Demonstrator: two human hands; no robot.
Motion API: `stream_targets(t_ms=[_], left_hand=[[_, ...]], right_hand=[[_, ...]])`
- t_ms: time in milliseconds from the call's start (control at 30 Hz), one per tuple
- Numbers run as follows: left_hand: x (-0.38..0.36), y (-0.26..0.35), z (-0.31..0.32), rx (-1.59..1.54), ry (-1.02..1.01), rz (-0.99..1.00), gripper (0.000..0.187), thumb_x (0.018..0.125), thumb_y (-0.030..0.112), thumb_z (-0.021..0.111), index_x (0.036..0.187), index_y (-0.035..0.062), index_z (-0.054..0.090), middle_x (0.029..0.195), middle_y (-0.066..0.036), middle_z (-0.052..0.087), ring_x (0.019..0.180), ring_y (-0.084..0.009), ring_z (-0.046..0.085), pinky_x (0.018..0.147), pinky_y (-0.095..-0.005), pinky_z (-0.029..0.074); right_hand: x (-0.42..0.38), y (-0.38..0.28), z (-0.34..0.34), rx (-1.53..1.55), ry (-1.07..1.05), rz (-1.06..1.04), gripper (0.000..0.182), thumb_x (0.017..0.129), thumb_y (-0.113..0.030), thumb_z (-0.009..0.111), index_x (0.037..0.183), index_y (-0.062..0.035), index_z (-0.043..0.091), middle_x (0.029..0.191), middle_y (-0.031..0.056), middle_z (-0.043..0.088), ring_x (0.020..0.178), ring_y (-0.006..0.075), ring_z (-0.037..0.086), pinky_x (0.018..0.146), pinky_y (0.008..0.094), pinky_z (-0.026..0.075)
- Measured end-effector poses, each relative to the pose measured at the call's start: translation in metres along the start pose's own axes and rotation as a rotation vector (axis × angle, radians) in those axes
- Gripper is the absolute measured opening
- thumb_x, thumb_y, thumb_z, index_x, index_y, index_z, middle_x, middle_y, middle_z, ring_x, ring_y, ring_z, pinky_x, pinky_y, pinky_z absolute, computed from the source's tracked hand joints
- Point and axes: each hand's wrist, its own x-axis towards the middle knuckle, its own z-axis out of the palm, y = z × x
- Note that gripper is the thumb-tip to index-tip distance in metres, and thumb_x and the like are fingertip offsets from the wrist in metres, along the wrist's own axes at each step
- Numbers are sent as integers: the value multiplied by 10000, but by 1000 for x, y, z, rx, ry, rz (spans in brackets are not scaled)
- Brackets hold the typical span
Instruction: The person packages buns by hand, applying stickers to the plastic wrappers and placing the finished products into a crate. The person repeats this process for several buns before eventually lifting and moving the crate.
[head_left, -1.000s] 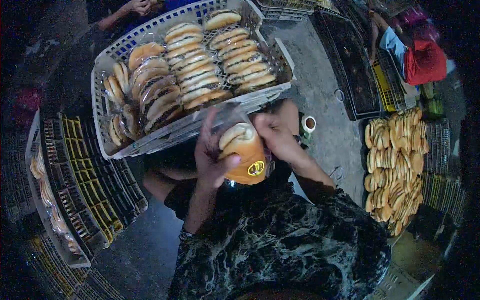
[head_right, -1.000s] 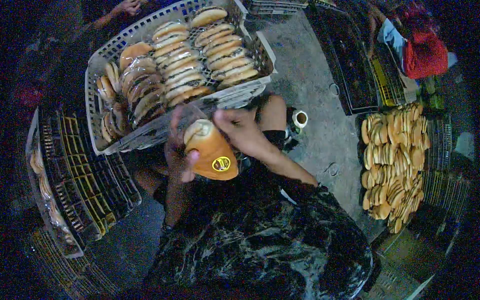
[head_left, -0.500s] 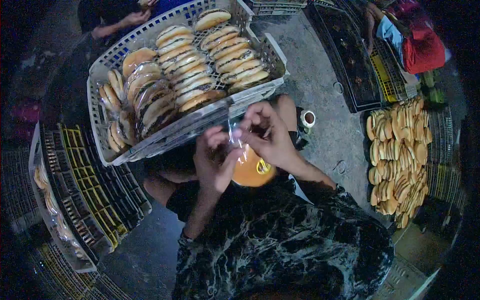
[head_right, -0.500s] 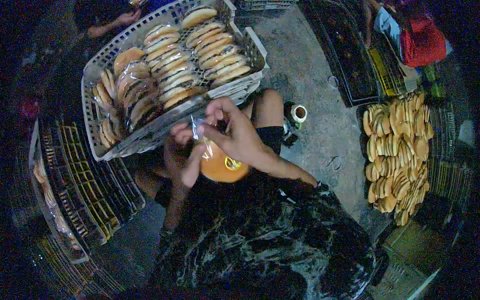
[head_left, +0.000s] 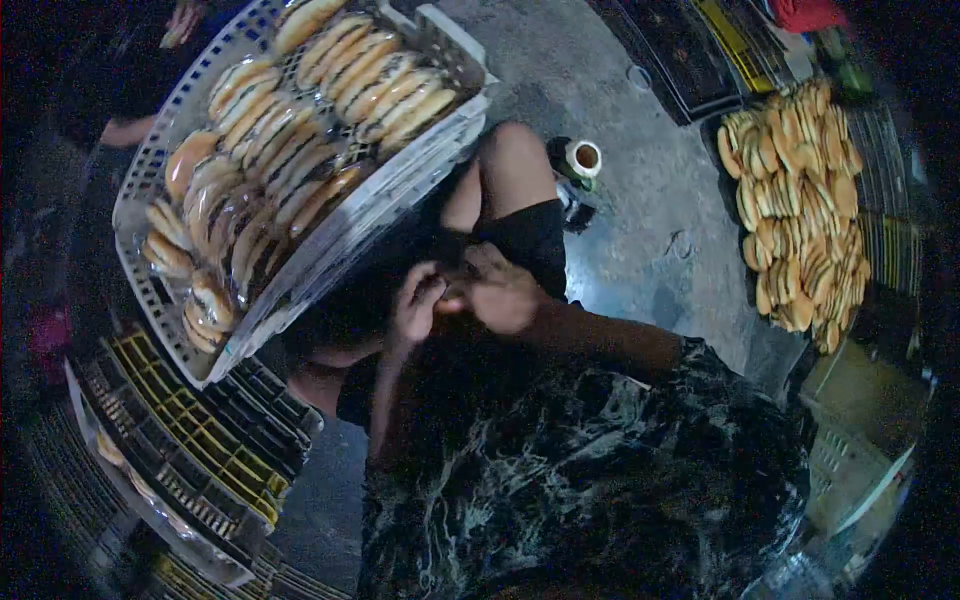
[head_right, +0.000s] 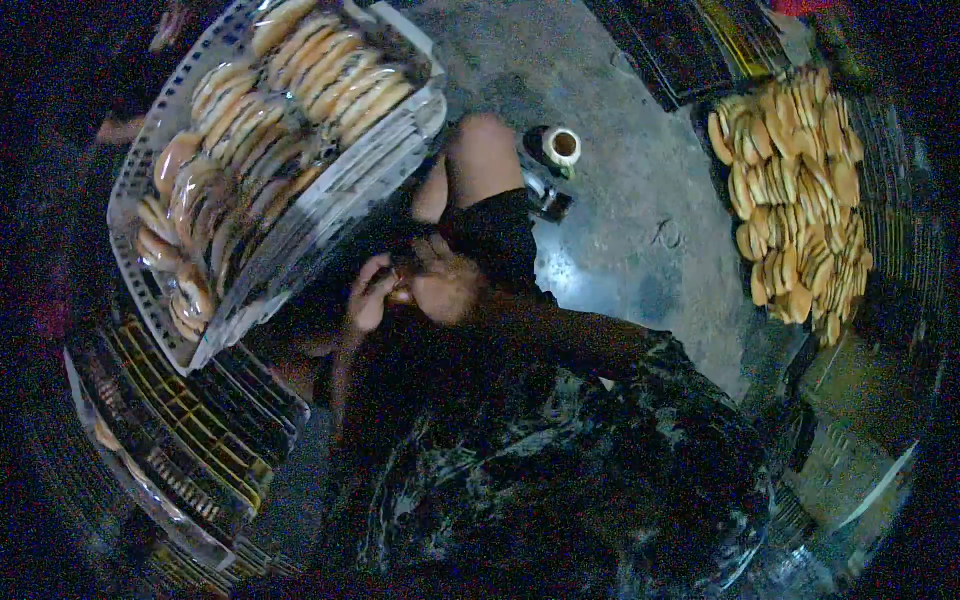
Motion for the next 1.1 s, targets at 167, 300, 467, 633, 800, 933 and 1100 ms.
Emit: stream_targets(t_ms=[167,300,467,633,800,933,1100], left_hand=[[-8,0,48,304,48,292,275,820,224,476,945,-17,520,887,-83,552,800,-126,516,710,-235,410],[21,-10,33,153,34,524,250,787,204,529,927,-3,534,860,-62,558,783,-116,514,675,-220,409],[29,-5,48,200,395,682,266,756,199,563,919,-10,546,835,-65,570,788,-132,522,697,-237,410],[21,21,40,213,688,535,314,773,251,522,932,-19,541,870,-113,559,800,-196,529,738,-295,403],[24,31,45,329,737,687,184,728,129,541,857,-2,535,879,-124,534,813,-228,519,727,-307,398],[35,56,62,691,581,963,184,695,94,557,860,22,520,883,-122,522,810,-283,505,718,-350,404],[16,95,53,815,346,1262,245,742,274,556,857,59,530,911,-124,522,807,-328,496,719,-389,397]], right_hand=[[-12,82,-25,165,245,538,335,781,-276,490,954,10,491,838,216,547,820,339,508,705,401,413],[-69,250,34,-557,-172,781,508,685,-407,567,998,-24,450,919,231,531,894,311,521,687,429,411],[-98,318,48,130,-312,617,325,697,-293,556,903,-42,562,791,178,588,734,296,582,642,382,459],[-176,318,68,-521,-315,836,211,696,-214,558,791,-31,602,824,145,597,796,282,569,655,372,455],[-135,329,21,118,-299,461,172,688,-206,622,745,-49,579,715,96,584,762,211,553,772,317,406],[36,85,-122,986,-113,-17,195,796,-195,505,802,-2,530,1108,86,478,1027,192,432,869,312,332],[110,31,-136,664,-273,-217,216,771,-236,538,841,-32,556,1167,153,430,1079,274,413,888,336,313]])
